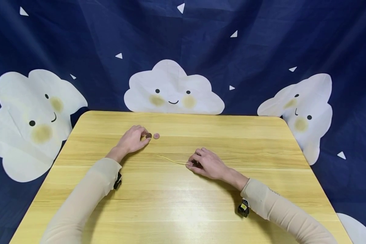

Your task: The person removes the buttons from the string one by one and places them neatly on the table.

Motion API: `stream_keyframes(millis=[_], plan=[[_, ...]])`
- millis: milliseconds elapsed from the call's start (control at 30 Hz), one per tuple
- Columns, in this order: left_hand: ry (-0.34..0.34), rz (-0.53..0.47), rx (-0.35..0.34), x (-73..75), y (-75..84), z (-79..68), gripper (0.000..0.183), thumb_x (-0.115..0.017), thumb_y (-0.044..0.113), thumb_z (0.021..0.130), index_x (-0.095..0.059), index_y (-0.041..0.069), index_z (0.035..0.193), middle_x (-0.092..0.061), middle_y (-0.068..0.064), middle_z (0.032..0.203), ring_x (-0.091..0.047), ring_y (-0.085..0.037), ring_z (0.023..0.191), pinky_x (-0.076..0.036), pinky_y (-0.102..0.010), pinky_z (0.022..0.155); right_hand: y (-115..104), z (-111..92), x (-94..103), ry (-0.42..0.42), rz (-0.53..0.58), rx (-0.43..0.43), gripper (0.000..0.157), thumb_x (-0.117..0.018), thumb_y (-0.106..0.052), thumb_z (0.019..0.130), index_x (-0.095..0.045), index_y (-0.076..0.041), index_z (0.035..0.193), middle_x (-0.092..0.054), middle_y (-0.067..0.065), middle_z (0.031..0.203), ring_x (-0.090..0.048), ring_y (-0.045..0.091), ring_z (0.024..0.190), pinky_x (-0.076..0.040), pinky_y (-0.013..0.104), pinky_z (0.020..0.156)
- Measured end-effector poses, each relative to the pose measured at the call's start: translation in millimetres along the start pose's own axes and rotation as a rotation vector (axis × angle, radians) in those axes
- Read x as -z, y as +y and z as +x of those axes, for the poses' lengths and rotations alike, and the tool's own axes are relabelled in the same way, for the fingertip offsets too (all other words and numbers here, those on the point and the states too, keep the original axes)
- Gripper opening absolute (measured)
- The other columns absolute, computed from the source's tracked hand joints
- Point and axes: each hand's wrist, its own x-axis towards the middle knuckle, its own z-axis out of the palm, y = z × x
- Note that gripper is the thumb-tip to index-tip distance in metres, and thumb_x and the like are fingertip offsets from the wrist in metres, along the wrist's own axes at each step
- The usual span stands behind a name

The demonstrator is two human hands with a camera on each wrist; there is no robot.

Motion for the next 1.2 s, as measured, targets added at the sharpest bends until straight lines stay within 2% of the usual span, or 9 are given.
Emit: stream_keyframes(millis=[533,967,1200], plan=[[0.018,0.010,-0.021,-5.4,-1.2,-3.8,0.034,-0.067,0.034,0.099,-0.073,0.008,0.120,-0.062,-0.008,0.101,-0.055,-0.028,0.100,-0.050,-0.044,0.091,-0.2,-0.2,-1.7,0.004,-0.005,0.003,0.025,-0.072,-0.040,0.099,-0.074,-0.021,0.115,-0.068,-0.002,0.104,-0.055,0.014,0.091,-0.049,0.030,0.080],[0.025,-0.004,-0.020,-3.4,0.6,-5.3,0.035,-0.066,0.034,0.100,-0.071,0.006,0.121,-0.064,-0.011,0.107,-0.058,-0.031,0.104,-0.051,-0.048,0.096,-1.3,0.3,-0.8,0.011,0.000,0.007,0.024,-0.072,-0.039,0.099,-0.074,-0.021,0.115,-0.069,-0.002,0.104,-0.055,0.014,0.090,-0.049,0.030,0.079],[0.071,-0.036,-0.021,-0.7,11.0,-13.3,0.034,-0.066,0.035,0.102,-0.070,0.006,0.119,-0.067,-0.012,0.114,-0.061,-0.032,0.111,-0.052,-0.049,0.102,-1.0,-0.3,0.0,0.010,0.001,0.003,0.025,-0.073,-0.039,0.099,-0.074,-0.021,0.116,-0.068,-0.002,0.105,-0.053,0.014,0.090,-0.048,0.030,0.079]])
